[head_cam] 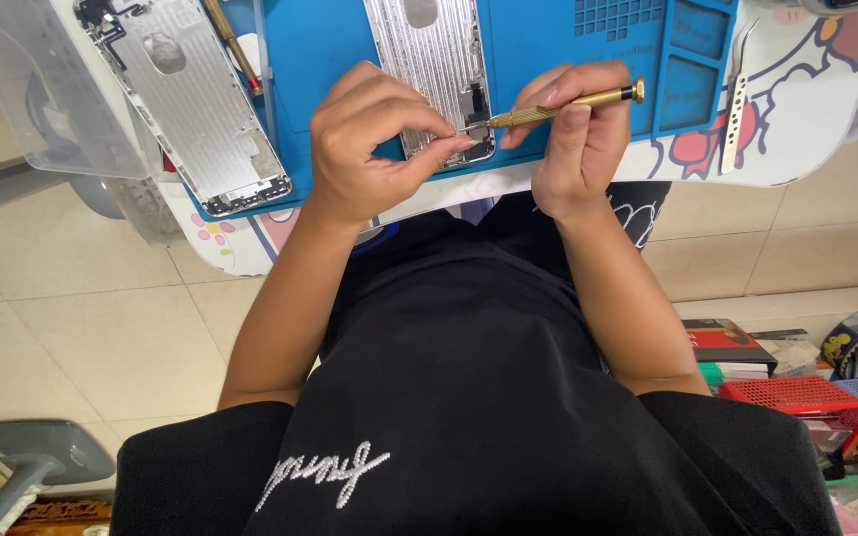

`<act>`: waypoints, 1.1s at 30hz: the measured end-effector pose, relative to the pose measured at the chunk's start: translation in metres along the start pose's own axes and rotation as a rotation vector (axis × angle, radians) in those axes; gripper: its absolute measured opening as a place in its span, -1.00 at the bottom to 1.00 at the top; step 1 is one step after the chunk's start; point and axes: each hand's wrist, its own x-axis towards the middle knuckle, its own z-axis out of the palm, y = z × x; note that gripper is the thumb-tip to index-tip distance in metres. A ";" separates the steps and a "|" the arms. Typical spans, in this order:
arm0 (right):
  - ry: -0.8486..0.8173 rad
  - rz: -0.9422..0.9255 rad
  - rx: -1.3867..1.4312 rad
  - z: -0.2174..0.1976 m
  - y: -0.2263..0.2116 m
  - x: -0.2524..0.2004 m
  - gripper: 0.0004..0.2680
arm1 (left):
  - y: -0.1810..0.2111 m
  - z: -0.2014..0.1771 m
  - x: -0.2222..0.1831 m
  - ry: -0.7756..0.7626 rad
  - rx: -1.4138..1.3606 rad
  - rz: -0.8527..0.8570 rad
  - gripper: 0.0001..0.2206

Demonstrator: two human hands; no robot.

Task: The person works at a repair bench on a disassembled phone frame, using a small pry tool and screwdriver to scrape old adhesive and residue from the frame edges and to pry small components from the housing. They reposition the frame repeatedly and handle a second phone frame on the mat.

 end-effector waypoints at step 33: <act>-0.061 -0.008 -0.003 -0.001 -0.002 0.004 -0.80 | 0.000 -0.001 0.002 0.025 -0.023 -0.005 -0.80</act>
